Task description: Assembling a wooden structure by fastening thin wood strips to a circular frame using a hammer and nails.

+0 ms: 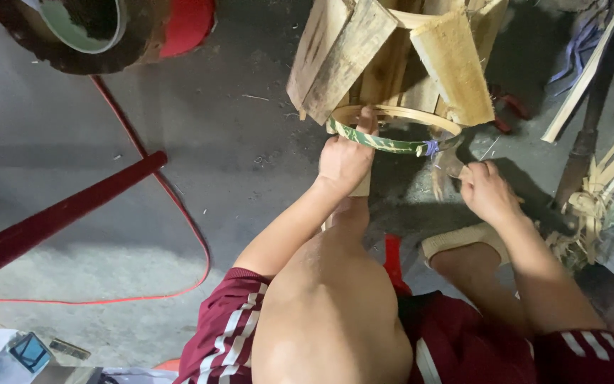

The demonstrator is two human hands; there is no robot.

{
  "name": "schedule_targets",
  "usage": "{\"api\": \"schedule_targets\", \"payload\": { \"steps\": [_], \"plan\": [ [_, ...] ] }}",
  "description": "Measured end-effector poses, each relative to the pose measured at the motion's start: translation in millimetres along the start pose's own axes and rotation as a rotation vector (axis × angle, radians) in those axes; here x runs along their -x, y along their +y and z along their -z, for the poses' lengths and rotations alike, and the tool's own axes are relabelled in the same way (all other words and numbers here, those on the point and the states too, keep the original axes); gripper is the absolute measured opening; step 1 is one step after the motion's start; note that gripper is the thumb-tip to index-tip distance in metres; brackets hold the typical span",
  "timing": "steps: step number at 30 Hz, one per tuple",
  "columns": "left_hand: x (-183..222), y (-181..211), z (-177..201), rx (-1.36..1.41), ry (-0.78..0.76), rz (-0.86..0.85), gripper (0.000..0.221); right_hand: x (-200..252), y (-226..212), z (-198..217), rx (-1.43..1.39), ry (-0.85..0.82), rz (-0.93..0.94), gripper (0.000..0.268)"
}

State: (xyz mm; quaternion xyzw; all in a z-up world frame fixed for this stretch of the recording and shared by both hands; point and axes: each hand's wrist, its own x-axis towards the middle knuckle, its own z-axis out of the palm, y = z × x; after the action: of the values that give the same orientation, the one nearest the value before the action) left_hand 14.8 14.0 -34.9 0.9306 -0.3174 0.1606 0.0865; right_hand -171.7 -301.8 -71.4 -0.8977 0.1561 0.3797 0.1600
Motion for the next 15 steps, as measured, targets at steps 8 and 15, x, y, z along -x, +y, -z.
{"api": "schedule_targets", "payload": {
  "steps": [8,15],
  "plan": [
    [10,0,-12,-0.053,0.045,0.002,0.040,43,53,-73,-0.141,0.297,0.316,0.079],
    [45,12,-47,0.105,-0.146,-0.015,0.012,64,-138,31,-0.078,0.596,0.471,0.010]
  ]
}}
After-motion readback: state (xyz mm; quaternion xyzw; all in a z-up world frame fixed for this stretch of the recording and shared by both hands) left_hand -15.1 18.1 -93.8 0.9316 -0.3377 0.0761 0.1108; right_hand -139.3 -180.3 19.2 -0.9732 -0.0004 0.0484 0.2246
